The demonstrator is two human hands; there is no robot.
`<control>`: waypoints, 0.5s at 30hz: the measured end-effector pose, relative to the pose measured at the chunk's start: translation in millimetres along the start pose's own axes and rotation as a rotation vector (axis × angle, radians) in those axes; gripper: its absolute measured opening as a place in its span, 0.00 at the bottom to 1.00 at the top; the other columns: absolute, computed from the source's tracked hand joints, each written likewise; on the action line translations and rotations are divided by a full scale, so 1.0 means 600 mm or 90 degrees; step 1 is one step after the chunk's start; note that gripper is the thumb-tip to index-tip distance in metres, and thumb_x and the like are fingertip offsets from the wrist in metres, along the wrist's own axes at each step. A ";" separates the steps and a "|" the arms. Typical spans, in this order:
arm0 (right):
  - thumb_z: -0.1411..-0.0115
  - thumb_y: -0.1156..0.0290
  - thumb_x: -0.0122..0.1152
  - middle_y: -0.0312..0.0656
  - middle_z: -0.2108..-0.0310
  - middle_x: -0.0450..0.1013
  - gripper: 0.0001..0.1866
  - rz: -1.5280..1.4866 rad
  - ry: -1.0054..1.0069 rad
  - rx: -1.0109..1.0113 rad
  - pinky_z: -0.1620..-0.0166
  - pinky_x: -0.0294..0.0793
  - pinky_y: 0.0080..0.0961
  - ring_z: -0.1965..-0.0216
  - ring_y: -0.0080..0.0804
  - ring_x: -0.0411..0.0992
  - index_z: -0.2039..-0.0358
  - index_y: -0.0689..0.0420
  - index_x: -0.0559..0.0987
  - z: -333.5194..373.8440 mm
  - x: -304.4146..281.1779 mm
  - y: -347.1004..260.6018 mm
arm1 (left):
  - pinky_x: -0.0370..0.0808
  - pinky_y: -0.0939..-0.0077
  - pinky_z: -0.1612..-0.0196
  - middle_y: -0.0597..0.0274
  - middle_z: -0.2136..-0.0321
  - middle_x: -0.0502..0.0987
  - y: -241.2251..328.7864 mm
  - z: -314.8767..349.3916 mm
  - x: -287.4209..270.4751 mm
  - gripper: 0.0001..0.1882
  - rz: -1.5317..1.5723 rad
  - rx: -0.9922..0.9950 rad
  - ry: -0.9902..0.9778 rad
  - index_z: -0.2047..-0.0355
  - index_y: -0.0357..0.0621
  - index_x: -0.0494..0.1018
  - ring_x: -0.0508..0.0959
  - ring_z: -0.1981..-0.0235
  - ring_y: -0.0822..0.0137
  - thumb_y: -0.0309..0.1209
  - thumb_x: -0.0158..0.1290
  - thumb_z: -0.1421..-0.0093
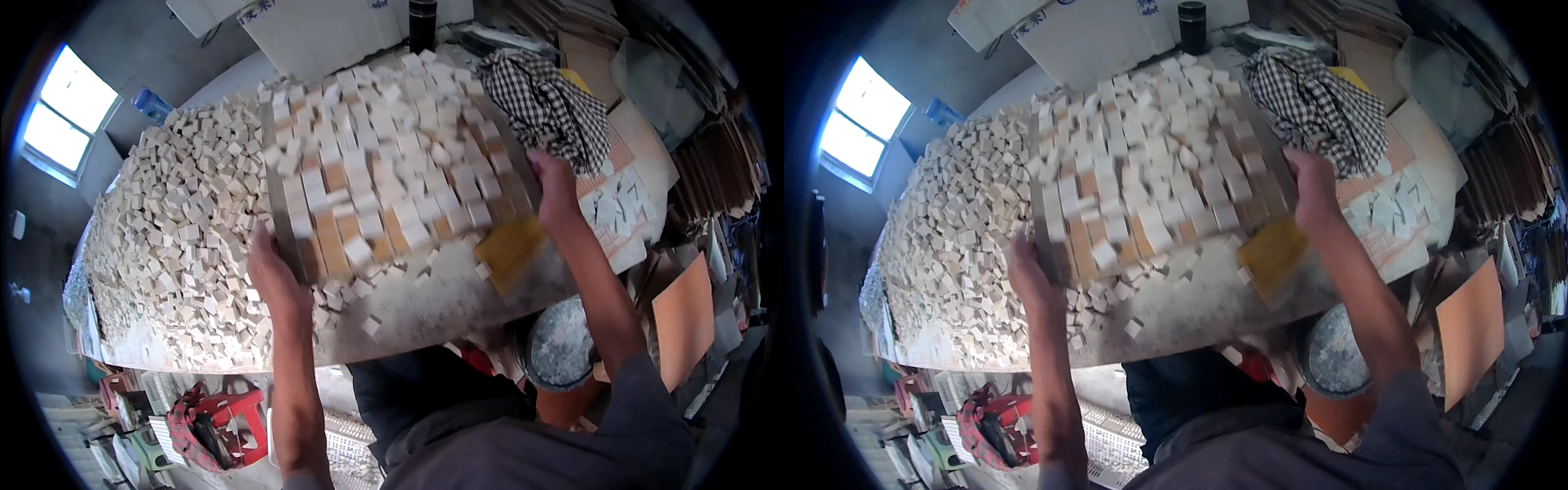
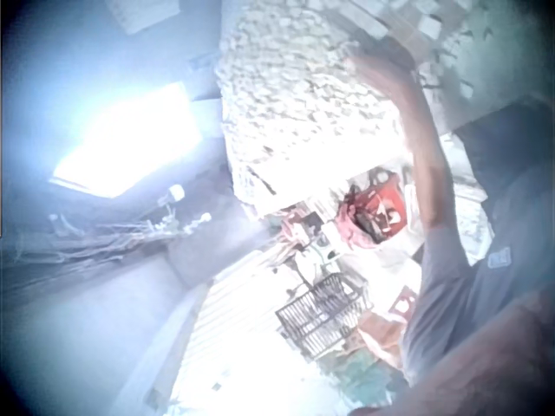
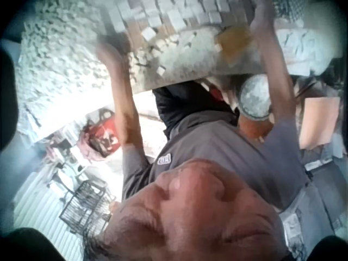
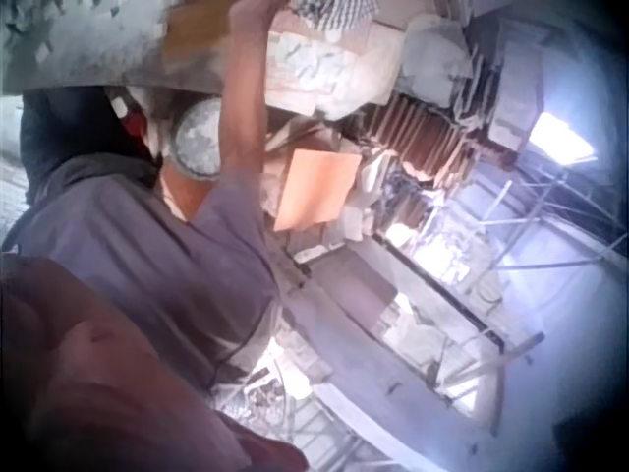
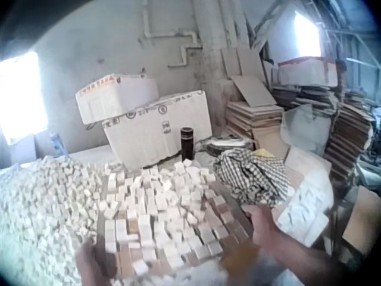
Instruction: The person picks up a wooden grid board and scoops small white square tiles from a large pile onto it. They then manually arrange the tiles into a neat grid pattern on the board, filling in gaps and adjusting positions by hand.
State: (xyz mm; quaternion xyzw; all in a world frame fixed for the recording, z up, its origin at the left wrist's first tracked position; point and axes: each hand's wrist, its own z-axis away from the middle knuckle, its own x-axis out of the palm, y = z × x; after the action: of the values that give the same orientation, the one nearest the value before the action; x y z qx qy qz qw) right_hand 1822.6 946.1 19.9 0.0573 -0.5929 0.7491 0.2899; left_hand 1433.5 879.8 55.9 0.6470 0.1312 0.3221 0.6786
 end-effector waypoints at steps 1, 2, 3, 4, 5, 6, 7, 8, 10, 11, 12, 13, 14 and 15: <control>0.34 0.70 0.61 0.39 0.65 0.82 0.09 -0.022 0.026 0.018 0.56 0.78 0.27 0.63 0.28 0.80 0.63 0.63 0.84 0.041 0.013 0.003 | 0.73 0.75 0.65 0.66 0.70 0.77 -0.001 0.023 -0.006 0.20 0.001 -0.021 0.025 0.67 0.41 0.78 0.75 0.70 0.75 0.41 0.46 0.24; 0.34 0.70 0.61 0.39 0.65 0.82 0.09 -0.023 0.019 0.006 0.57 0.78 0.27 0.63 0.29 0.80 0.63 0.63 0.84 0.031 0.019 0.007 | 0.74 0.75 0.65 0.65 0.70 0.78 -0.002 0.013 -0.009 0.20 -0.007 -0.007 0.011 0.67 0.41 0.78 0.76 0.70 0.75 0.41 0.46 0.24; 0.34 0.70 0.60 0.39 0.65 0.82 0.09 -0.025 0.013 -0.006 0.57 0.78 0.27 0.63 0.29 0.80 0.63 0.63 0.84 0.009 0.026 0.010 | 0.74 0.74 0.65 0.65 0.69 0.79 -0.001 -0.008 -0.010 0.20 -0.015 0.006 -0.002 0.67 0.40 0.78 0.77 0.69 0.75 0.42 0.46 0.24; 0.34 0.70 0.60 0.39 0.65 0.82 0.10 -0.023 0.016 -0.008 0.57 0.78 0.27 0.63 0.29 0.80 0.62 0.63 0.84 0.003 0.024 0.018 | 0.75 0.74 0.65 0.64 0.69 0.79 -0.004 -0.012 -0.018 0.20 -0.032 0.007 -0.015 0.66 0.40 0.78 0.77 0.69 0.75 0.42 0.46 0.25; 0.34 0.69 0.61 0.40 0.64 0.83 0.11 -0.017 -0.079 -0.006 0.56 0.78 0.28 0.62 0.30 0.80 0.61 0.64 0.84 -0.016 0.015 0.012 | 0.75 0.73 0.65 0.64 0.69 0.79 0.017 -0.015 -0.005 0.21 -0.013 -0.011 -0.033 0.66 0.39 0.79 0.77 0.70 0.73 0.43 0.47 0.25; 0.34 0.68 0.61 0.40 0.64 0.83 0.11 -0.013 -0.042 0.011 0.56 0.78 0.28 0.63 0.30 0.80 0.61 0.64 0.84 -0.013 0.000 0.022 | 0.76 0.71 0.62 0.61 0.66 0.80 0.008 -0.015 -0.021 0.22 -0.030 -0.026 -0.035 0.62 0.37 0.79 0.79 0.67 0.70 0.44 0.46 0.25; 0.34 0.68 0.62 0.40 0.64 0.83 0.11 -0.012 -0.010 0.024 0.56 0.78 0.28 0.63 0.31 0.80 0.61 0.63 0.84 -0.008 -0.003 0.033 | 0.78 0.70 0.58 0.59 0.64 0.81 0.000 -0.019 -0.047 0.23 -0.046 -0.034 -0.035 0.58 0.34 0.79 0.81 0.65 0.68 0.45 0.46 0.26; 0.35 0.67 0.62 0.40 0.65 0.83 0.11 -0.008 0.017 0.030 0.56 0.78 0.28 0.64 0.31 0.80 0.61 0.63 0.84 -0.007 0.000 0.034 | 0.79 0.68 0.54 0.57 0.61 0.83 0.002 -0.017 -0.053 0.26 -0.053 -0.038 -0.037 0.54 0.32 0.79 0.82 0.62 0.65 0.46 0.46 0.26; 0.34 0.66 0.62 0.41 0.64 0.83 0.11 -0.016 0.025 0.031 0.55 0.78 0.28 0.63 0.31 0.80 0.61 0.62 0.84 -0.010 -0.003 0.037 | 0.78 0.70 0.58 0.59 0.64 0.82 0.008 -0.001 -0.041 0.24 -0.023 -0.020 -0.015 0.58 0.34 0.79 0.81 0.64 0.67 0.45 0.47 0.26; 0.34 0.66 0.62 0.41 0.63 0.83 0.11 -0.021 0.029 0.034 0.55 0.78 0.28 0.62 0.31 0.80 0.60 0.62 0.84 -0.021 -0.009 0.045 | 0.78 0.71 0.61 0.61 0.67 0.80 0.013 -0.004 -0.038 0.21 -0.023 -0.024 -0.019 0.61 0.35 0.79 0.80 0.66 0.69 0.44 0.48 0.26; 0.34 0.67 0.61 0.41 0.63 0.83 0.11 -0.027 0.034 0.037 0.54 0.78 0.28 0.62 0.32 0.80 0.60 0.62 0.84 -0.028 -0.020 0.052 | 0.77 0.73 0.64 0.63 0.70 0.79 0.016 -0.007 -0.033 0.19 -0.022 -0.028 -0.024 0.64 0.37 0.79 0.78 0.68 0.71 0.42 0.49 0.26; 0.33 0.67 0.61 0.41 0.62 0.83 0.11 -0.013 -0.004 0.012 0.53 0.78 0.28 0.60 0.31 0.80 0.59 0.62 0.83 -0.033 -0.006 0.050 | 0.77 0.74 0.63 0.63 0.70 0.80 0.023 -0.019 -0.024 0.20 -0.024 0.015 -0.010 0.62 0.36 0.80 0.79 0.69 0.71 0.42 0.50 0.26; 0.32 0.67 0.60 0.41 0.62 0.83 0.11 -0.017 0.007 0.016 0.53 0.77 0.28 0.60 0.31 0.80 0.59 0.62 0.83 -0.020 0.004 0.044 | 0.77 0.74 0.63 0.63 0.70 0.80 0.025 -0.019 -0.028 0.20 -0.022 0.018 0.002 0.62 0.36 0.80 0.79 0.69 0.71 0.42 0.49 0.26; 0.32 0.67 0.60 0.41 0.63 0.82 0.11 -0.020 0.018 0.019 0.53 0.77 0.28 0.60 0.31 0.80 0.59 0.62 0.83 0.003 0.011 0.041 | 0.77 0.74 0.63 0.62 0.69 0.80 0.024 -0.013 -0.037 0.20 -0.019 0.020 0.012 0.62 0.36 0.80 0.79 0.69 0.72 0.42 0.49 0.26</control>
State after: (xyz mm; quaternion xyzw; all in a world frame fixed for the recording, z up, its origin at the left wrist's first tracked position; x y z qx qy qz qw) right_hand 1804.4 943.7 2.0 0.0602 -0.5763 0.7542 0.3090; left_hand 1408.5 871.8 63.5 0.6521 0.1523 0.3162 0.6720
